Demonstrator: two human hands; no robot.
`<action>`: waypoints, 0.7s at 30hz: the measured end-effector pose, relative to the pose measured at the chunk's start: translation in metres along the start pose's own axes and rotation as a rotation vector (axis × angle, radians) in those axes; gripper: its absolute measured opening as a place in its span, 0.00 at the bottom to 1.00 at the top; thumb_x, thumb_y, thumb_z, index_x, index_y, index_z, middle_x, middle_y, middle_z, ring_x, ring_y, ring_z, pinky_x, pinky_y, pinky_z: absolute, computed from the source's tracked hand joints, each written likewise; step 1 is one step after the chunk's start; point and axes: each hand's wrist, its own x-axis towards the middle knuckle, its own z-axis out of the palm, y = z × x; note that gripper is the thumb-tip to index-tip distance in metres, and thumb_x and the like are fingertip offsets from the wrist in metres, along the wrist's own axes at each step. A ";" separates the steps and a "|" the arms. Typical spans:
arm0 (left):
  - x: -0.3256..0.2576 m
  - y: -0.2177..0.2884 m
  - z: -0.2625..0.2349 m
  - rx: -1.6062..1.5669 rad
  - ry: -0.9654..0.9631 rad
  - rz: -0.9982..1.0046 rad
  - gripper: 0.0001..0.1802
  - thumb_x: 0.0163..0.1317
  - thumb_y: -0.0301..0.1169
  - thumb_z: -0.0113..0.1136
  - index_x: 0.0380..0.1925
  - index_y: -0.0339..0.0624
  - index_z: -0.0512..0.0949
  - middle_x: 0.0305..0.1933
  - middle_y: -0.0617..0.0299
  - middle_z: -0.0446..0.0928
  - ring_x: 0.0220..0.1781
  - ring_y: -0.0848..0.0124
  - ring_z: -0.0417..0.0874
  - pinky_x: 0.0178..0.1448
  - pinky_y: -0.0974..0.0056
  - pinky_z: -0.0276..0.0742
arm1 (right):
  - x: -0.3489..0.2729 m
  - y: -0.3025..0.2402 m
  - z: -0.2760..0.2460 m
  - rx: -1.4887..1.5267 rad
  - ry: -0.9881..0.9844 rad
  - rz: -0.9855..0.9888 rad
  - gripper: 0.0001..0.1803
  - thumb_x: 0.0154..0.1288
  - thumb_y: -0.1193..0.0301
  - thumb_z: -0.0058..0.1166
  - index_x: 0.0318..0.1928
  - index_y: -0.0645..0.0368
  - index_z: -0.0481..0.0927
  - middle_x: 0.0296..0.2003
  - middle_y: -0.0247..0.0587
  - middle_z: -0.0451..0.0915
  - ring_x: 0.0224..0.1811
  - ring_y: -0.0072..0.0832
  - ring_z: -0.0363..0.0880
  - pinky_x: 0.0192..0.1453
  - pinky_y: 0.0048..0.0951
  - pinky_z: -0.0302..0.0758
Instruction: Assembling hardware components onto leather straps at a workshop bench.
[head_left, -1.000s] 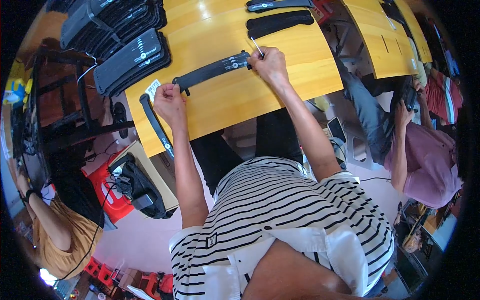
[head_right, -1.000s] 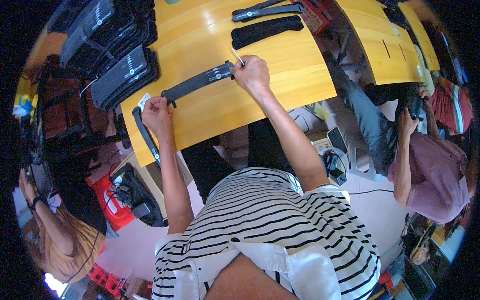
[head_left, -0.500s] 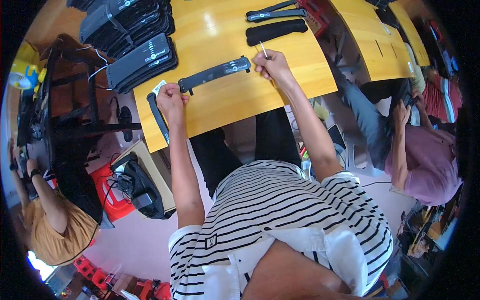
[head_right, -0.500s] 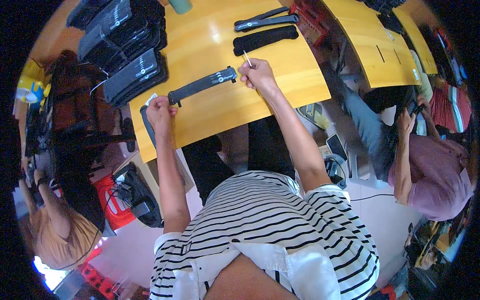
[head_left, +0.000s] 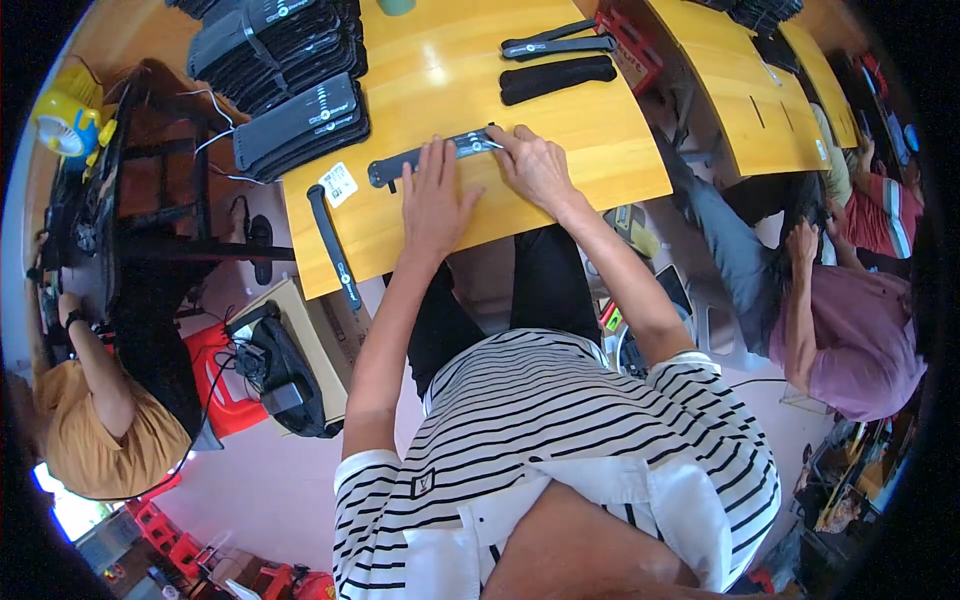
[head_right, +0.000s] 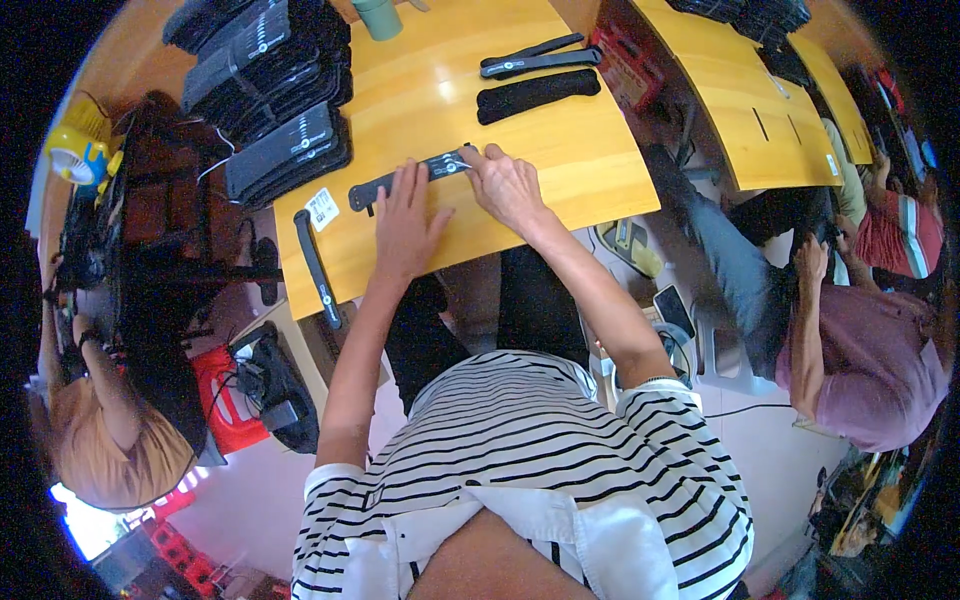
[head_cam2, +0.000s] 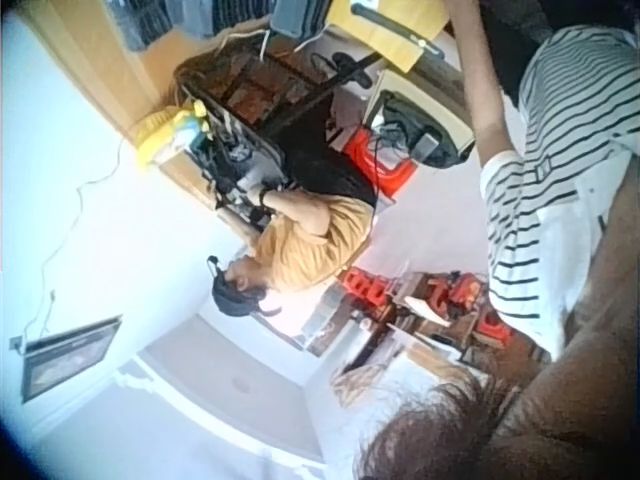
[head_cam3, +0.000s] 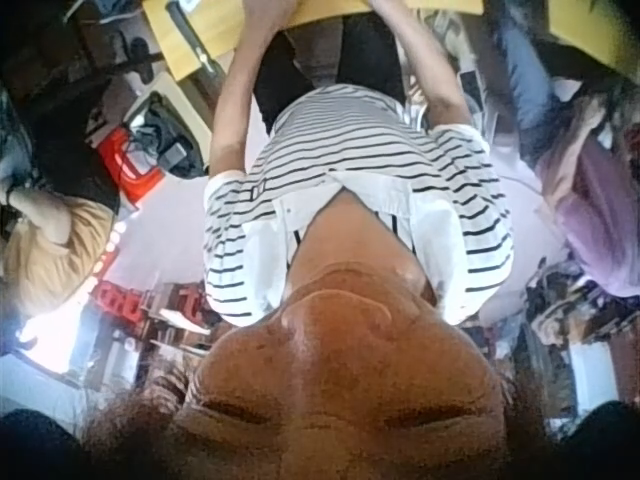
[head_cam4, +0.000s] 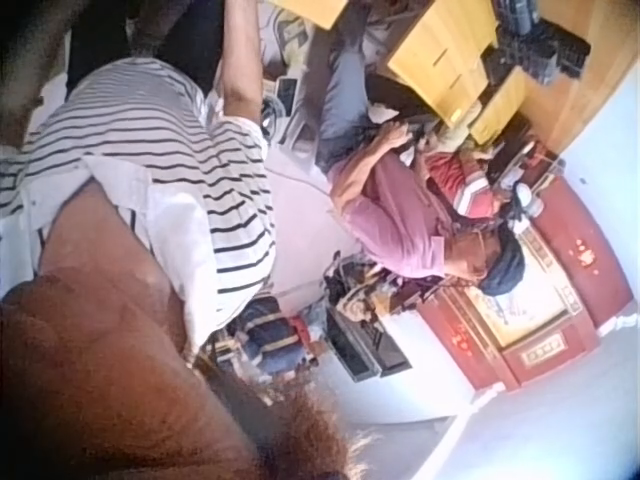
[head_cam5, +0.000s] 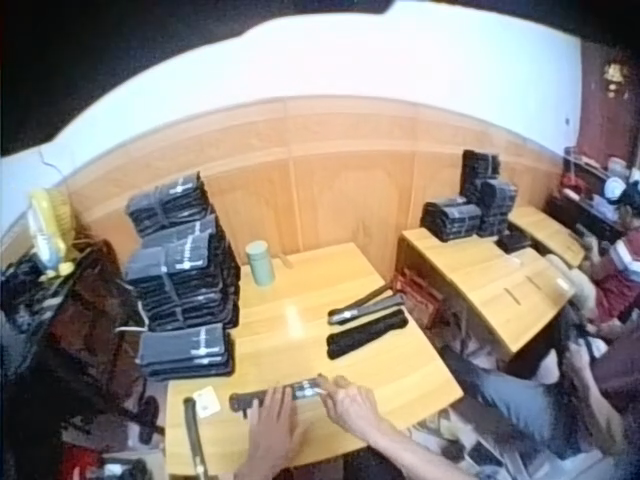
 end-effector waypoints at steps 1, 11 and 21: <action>0.002 0.000 0.004 0.021 -0.065 0.025 0.35 0.57 0.44 0.53 0.61 0.35 0.59 0.67 0.49 0.54 0.69 0.57 0.53 0.69 0.47 0.46 | 0.000 0.001 0.002 0.000 0.001 -0.003 0.14 0.58 0.67 0.52 0.45 0.54 0.78 0.28 0.48 0.76 0.27 0.45 0.78 0.31 0.40 0.74; -0.007 -0.024 0.000 0.076 -0.155 0.003 0.38 0.58 0.49 0.50 0.63 0.37 0.55 0.70 0.54 0.50 0.71 0.62 0.50 0.70 0.49 0.45 | 0.000 0.003 0.007 -0.136 -0.053 -0.111 0.19 0.59 0.59 0.51 0.48 0.54 0.75 0.29 0.47 0.76 0.23 0.43 0.79 0.25 0.39 0.76; -0.029 -0.059 -0.016 0.135 -0.122 -0.164 0.37 0.61 0.48 0.48 0.65 0.39 0.53 0.71 0.55 0.47 0.73 0.63 0.45 0.71 0.52 0.40 | 0.000 0.005 0.009 -0.124 -0.083 -0.107 0.20 0.59 0.58 0.51 0.50 0.53 0.74 0.32 0.48 0.76 0.27 0.45 0.79 0.29 0.41 0.76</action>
